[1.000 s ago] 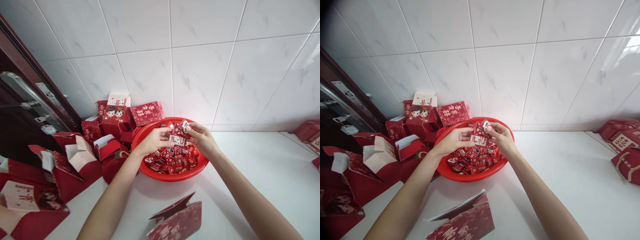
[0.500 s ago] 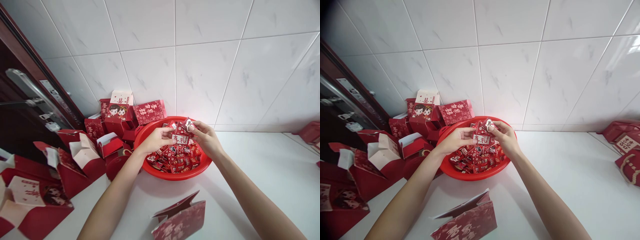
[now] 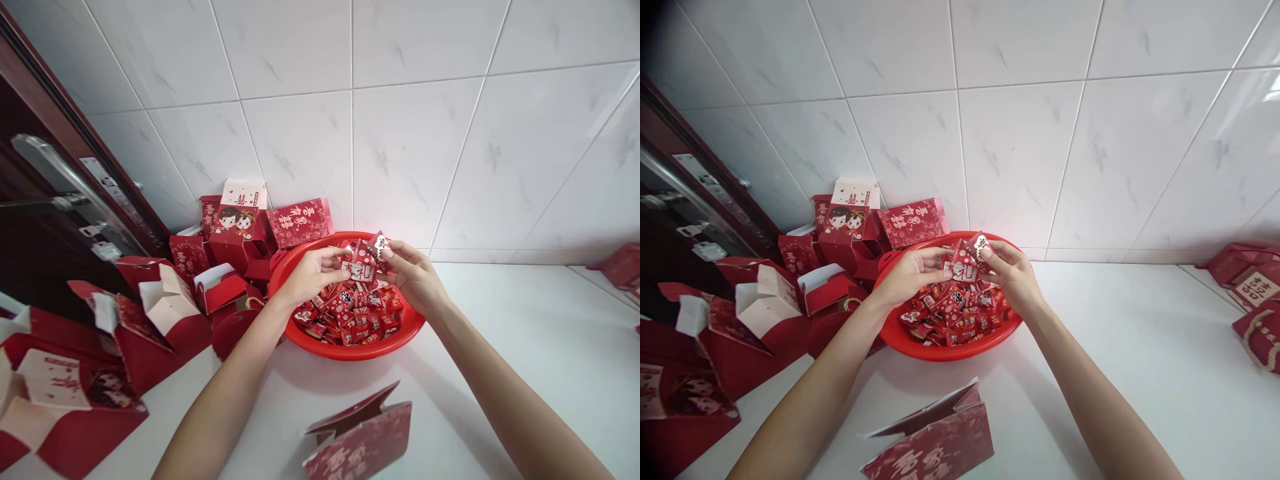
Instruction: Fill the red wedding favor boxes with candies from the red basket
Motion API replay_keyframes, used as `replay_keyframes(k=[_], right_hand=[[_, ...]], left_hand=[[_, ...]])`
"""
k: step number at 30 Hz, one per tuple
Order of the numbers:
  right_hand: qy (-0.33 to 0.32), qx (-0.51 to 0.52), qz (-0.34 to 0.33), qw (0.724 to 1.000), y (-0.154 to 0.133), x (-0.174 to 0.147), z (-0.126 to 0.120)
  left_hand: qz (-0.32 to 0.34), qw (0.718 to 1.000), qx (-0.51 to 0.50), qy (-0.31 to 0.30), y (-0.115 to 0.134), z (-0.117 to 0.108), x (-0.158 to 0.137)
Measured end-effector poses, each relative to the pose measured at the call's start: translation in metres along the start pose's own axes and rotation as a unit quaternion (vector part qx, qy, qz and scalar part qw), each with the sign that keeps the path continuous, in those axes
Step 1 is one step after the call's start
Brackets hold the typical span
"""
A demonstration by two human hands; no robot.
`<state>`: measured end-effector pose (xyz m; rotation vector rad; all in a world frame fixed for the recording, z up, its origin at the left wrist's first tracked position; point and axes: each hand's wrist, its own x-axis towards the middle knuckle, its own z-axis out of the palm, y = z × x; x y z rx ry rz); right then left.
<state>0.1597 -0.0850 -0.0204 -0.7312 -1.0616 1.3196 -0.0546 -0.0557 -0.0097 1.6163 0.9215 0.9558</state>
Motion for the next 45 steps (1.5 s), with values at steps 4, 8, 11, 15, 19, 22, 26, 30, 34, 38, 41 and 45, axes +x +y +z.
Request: replay_keyframes(k=[4, 8, 11, 15, 19, 22, 26, 30, 34, 38, 41, 45], right_hand=[[0.000, -0.001, -0.005, 1.000, 0.001, 0.001, -0.001], [0.001, -0.008, -0.018, 1.000, 0.002, 0.001, -0.001], [0.005, -0.006, -0.024, 1.000, 0.003, 0.001, -0.001], [0.009, -0.003, -0.022, 1.000, 0.003, 0.001, -0.001], [0.004, -0.009, -0.002, 1.000, 0.003, 0.002, -0.002], [-0.008, -0.013, 0.004, 1.000, 0.003, 0.002, -0.004], [-0.010, -0.023, -0.011, 1.000, 0.005, 0.002, -0.004], [0.004, -0.027, -0.020, 0.999, 0.004, 0.002, -0.002], [0.023, -0.022, -0.026, 0.999, 0.004, 0.002, -0.001], [0.028, -0.013, -0.024, 0.999, 0.003, 0.001, -0.001], [0.030, -0.011, -0.024, 0.999, 0.004, 0.001, -0.001], [0.020, -0.014, -0.032, 0.999, 0.005, 0.002, -0.002]], left_hand=[[0.001, 1.000, 0.002, -0.008, 0.000, 0.000, -0.001], [0.000, 1.000, 0.011, -0.024, -0.002, -0.001, 0.000], [0.005, 0.999, 0.014, -0.032, -0.003, -0.001, 0.000], [0.013, 0.999, 0.033, -0.027, -0.002, -0.001, 0.000], [0.019, 0.999, 0.041, -0.018, 0.001, -0.001, 0.000], [0.022, 0.999, 0.046, -0.013, 0.001, -0.002, 0.000], [0.010, 0.999, 0.039, -0.023, -0.001, -0.002, 0.000], [-0.020, 0.999, 0.039, -0.016, -0.001, 0.001, 0.000], [-0.060, 0.997, 0.030, 0.032, -0.002, 0.002, 0.001], [-0.092, 0.990, 0.084, 0.068, -0.008, 0.000, 0.004], [-0.084, 0.987, 0.113, 0.071, -0.009, -0.001, 0.004], [-0.038, 0.995, 0.075, 0.052, -0.002, 0.001, 0.002]])
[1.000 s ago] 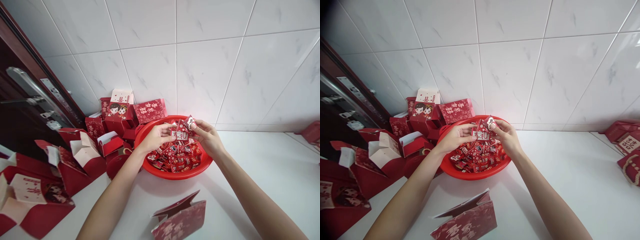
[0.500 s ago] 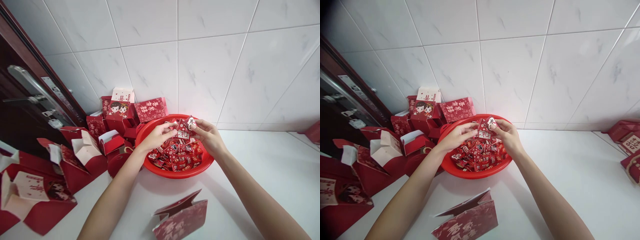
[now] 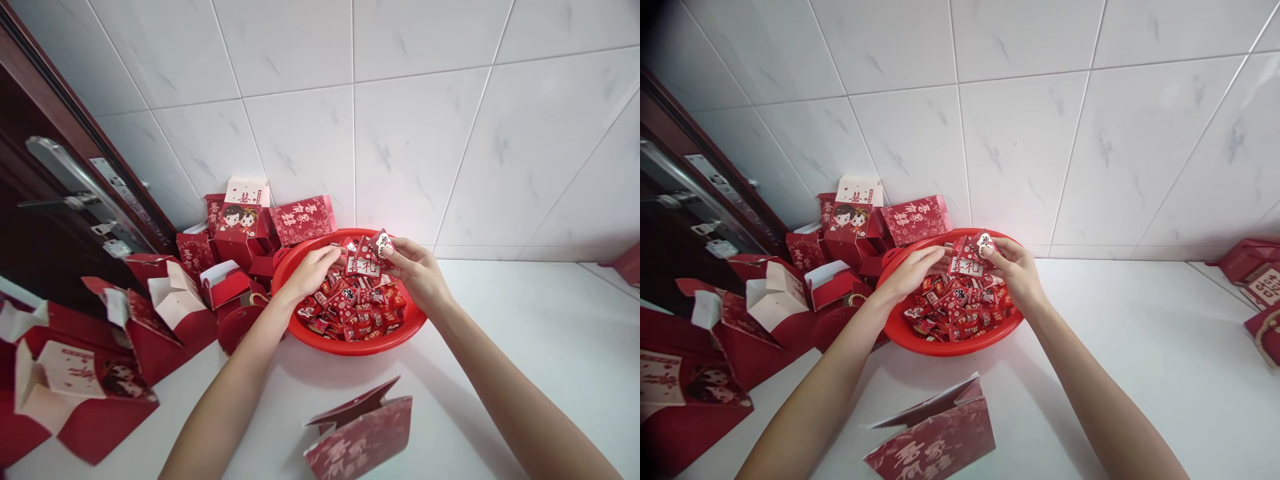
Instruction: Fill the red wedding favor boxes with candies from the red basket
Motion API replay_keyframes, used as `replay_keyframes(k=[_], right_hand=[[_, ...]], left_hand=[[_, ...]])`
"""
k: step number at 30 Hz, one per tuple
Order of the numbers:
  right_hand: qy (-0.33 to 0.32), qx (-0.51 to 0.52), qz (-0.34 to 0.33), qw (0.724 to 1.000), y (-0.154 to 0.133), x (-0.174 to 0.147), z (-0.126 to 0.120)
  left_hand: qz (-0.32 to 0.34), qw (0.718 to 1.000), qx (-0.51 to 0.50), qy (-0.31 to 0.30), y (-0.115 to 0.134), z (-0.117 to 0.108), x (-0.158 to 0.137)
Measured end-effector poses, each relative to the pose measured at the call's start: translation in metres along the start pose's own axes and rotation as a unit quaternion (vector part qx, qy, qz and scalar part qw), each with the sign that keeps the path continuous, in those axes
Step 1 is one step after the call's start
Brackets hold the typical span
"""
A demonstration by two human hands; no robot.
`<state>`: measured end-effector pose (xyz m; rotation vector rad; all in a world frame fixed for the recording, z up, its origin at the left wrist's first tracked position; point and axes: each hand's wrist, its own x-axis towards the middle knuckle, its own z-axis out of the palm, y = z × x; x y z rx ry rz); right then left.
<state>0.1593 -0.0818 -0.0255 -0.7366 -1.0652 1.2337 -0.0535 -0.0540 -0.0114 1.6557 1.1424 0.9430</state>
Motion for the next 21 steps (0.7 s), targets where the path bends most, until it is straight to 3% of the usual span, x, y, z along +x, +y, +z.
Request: replay_keyframes(k=[7, 21], right_hand=[[-0.040, -0.035, 0.002, 0.999, 0.0025, -0.0004, -0.0025], [-0.098, -0.114, -0.009, 0.989, -0.0030, -0.0060, 0.0059]], left_hand=[[0.088, 0.995, 0.003, -0.037, 0.0072, 0.0010, -0.0051], [0.122, 0.989, 0.023, -0.079, 0.0061, 0.0041, -0.0088]])
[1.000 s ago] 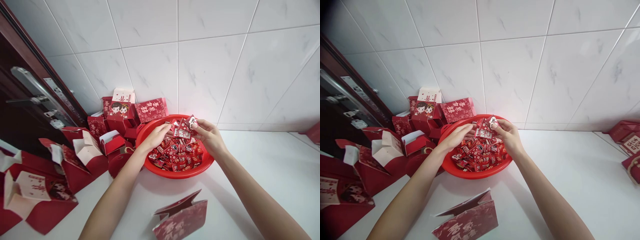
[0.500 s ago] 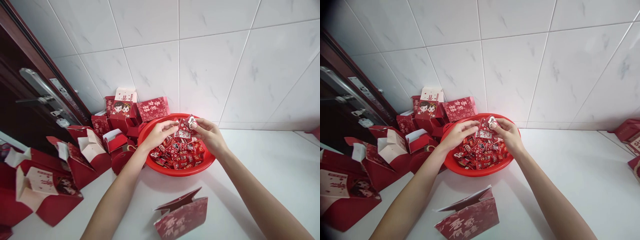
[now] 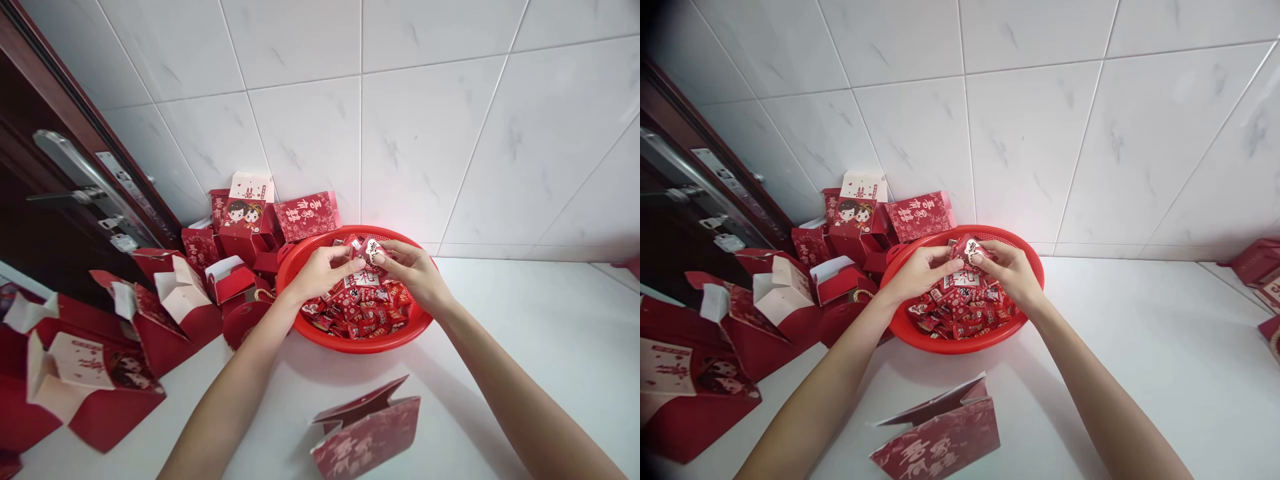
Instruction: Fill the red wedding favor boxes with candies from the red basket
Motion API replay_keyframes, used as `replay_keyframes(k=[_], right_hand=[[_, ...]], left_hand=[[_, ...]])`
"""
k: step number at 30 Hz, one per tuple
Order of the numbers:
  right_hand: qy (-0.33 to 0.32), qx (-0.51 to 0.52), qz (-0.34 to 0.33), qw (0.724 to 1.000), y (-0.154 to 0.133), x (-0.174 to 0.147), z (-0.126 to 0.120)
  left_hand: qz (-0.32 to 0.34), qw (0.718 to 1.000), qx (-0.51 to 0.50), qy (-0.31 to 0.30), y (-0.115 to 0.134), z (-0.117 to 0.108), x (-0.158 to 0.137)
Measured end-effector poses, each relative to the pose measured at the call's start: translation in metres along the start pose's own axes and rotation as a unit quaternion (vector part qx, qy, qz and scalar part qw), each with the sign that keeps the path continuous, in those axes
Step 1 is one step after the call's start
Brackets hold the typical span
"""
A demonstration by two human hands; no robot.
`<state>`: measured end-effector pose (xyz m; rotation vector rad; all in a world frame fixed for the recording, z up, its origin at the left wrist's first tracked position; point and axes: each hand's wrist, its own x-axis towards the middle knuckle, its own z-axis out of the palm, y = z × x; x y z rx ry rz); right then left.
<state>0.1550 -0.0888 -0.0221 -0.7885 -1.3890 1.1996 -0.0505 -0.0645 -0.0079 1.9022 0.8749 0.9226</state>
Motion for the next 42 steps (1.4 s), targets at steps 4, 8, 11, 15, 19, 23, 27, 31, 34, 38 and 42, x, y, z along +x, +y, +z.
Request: replay_keyframes(k=[4, 8, 11, 15, 19, 23, 27, 31, 34, 38, 42], right_hand=[[-0.002, -0.018, 0.006, 1.000, 0.002, 0.001, -0.001], [-0.026, -0.005, 0.018, 0.999, 0.002, 0.000, -0.002], [-0.051, 0.021, 0.034, 0.998, 0.002, 0.000, -0.003], [-0.050, 0.035, 0.036, 0.997, 0.003, -0.001, -0.004], [0.014, 0.042, 0.013, 0.999, 0.005, 0.001, -0.005], [0.074, 0.062, 0.005, 0.995, 0.009, 0.003, -0.006], [0.067, 0.049, 0.009, 0.996, 0.010, 0.003, -0.007], [0.062, 0.044, 0.009, 0.997, 0.008, 0.003, -0.005], [0.066, 0.052, 0.016, 0.996, 0.008, 0.002, -0.005], [0.059, 0.059, 0.010, 0.996, 0.009, 0.003, -0.004], [0.065, 0.072, 0.012, 0.995, 0.007, 0.003, -0.003]], left_hand=[[0.003, 1.000, 0.013, -0.003, 0.002, 0.001, 0.000], [0.010, 1.000, 0.021, 0.000, 0.000, 0.001, 0.001], [0.018, 0.999, 0.038, 0.004, -0.001, 0.000, 0.001], [0.027, 0.999, 0.042, 0.010, 0.001, 0.001, 0.001], [-0.033, 0.997, 0.012, 0.073, -0.002, 0.000, 0.005], [-0.159, 0.972, 0.154, 0.074, -0.019, -0.009, 0.008], [-0.218, 0.906, 0.360, -0.043, -0.035, -0.014, 0.008], [-0.247, 0.883, 0.391, -0.074, -0.041, -0.009, 0.012], [-0.253, 0.875, 0.405, -0.083, -0.042, -0.004, 0.017], [-0.249, 0.864, 0.428, -0.092, -0.042, -0.002, 0.022], [-0.257, 0.848, 0.451, -0.110, -0.040, 0.000, 0.023]])
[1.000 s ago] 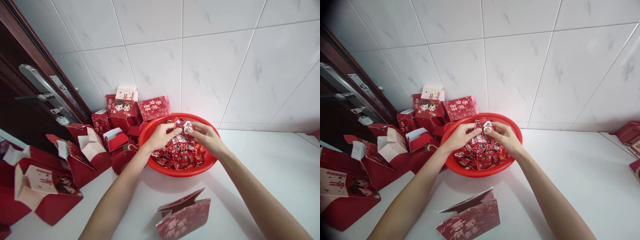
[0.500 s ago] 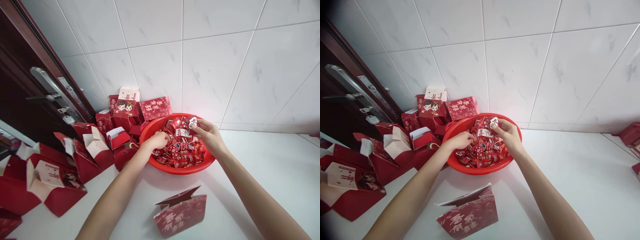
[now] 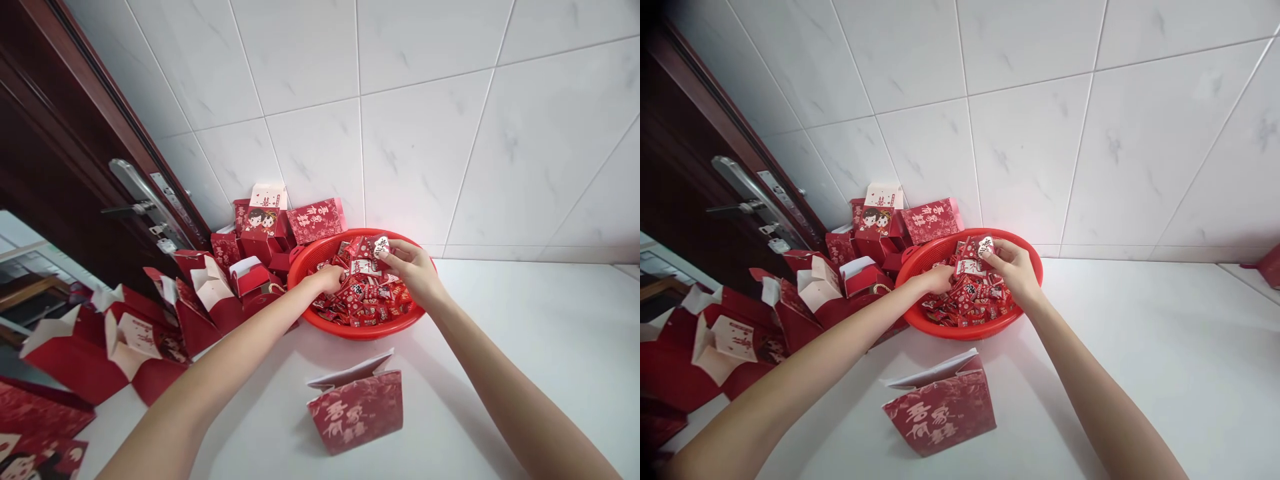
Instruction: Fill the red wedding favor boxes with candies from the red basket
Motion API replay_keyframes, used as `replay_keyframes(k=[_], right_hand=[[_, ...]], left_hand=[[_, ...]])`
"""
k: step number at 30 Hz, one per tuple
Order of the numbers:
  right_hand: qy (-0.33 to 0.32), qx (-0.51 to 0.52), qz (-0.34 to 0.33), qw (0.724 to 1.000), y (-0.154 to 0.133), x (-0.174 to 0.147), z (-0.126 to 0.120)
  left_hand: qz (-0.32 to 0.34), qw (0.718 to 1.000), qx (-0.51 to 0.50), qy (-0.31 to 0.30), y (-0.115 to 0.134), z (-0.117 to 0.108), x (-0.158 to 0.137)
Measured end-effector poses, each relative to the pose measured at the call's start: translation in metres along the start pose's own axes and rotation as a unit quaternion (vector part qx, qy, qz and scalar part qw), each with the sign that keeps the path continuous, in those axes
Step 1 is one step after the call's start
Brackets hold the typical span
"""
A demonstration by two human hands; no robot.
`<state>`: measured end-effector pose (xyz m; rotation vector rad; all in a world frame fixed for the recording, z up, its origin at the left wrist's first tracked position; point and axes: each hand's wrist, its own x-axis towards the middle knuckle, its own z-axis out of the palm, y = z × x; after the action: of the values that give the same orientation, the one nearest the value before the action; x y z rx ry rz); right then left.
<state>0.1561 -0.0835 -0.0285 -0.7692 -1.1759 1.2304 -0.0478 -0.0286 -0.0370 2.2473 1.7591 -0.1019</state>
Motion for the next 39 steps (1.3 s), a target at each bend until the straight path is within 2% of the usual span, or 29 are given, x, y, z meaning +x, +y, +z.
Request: replay_keyframes(k=[6, 12, 15, 19, 21, 22, 25, 26, 28, 31, 35, 39], right_hand=[[-0.003, 0.017, -0.001, 1.000, -0.003, -0.001, 0.002], [-0.003, 0.015, -0.011, 1.000, -0.001, 0.000, 0.002], [0.004, 0.008, -0.010, 1.000, -0.001, 0.001, 0.002], [0.025, -0.001, -0.007, 1.000, 0.000, 0.002, 0.002], [0.026, 0.001, -0.013, 1.000, 0.001, 0.003, 0.001], [0.026, 0.002, -0.018, 1.000, 0.001, 0.003, 0.001], [0.035, 0.003, -0.028, 0.999, 0.002, 0.003, 0.001], [0.040, 0.001, -0.031, 0.999, 0.002, 0.003, 0.001], [0.043, -0.002, -0.036, 0.998, 0.002, 0.003, 0.001], [0.030, -0.006, -0.044, 0.999, 0.000, -0.001, 0.005], [0.001, -0.024, -0.046, 0.999, -0.008, -0.009, 0.014], [-0.004, -0.035, -0.053, 0.998, -0.015, -0.016, 0.022]], left_hand=[[-0.018, 0.999, 0.025, -0.035, 0.006, -0.003, -0.008], [-0.037, 0.999, 0.000, -0.038, 0.010, -0.007, -0.011], [-0.049, 0.998, -0.042, -0.019, 0.008, -0.010, -0.012], [-0.040, 0.989, -0.131, 0.057, 0.003, -0.018, -0.019], [-0.022, 0.960, -0.259, 0.104, 0.001, -0.021, -0.026], [-0.010, 0.929, -0.350, 0.123, 0.001, -0.022, -0.031], [0.037, 0.790, -0.591, 0.159, 0.003, -0.023, -0.044], [0.054, 0.760, -0.626, 0.165, 0.004, -0.022, -0.049], [0.086, 0.727, -0.659, 0.175, 0.009, -0.021, -0.056], [0.124, 0.719, -0.659, 0.184, 0.016, -0.019, -0.064], [0.158, 0.738, -0.620, 0.215, 0.023, -0.014, -0.068], [0.163, 0.749, -0.597, 0.237, 0.027, -0.011, -0.070]])
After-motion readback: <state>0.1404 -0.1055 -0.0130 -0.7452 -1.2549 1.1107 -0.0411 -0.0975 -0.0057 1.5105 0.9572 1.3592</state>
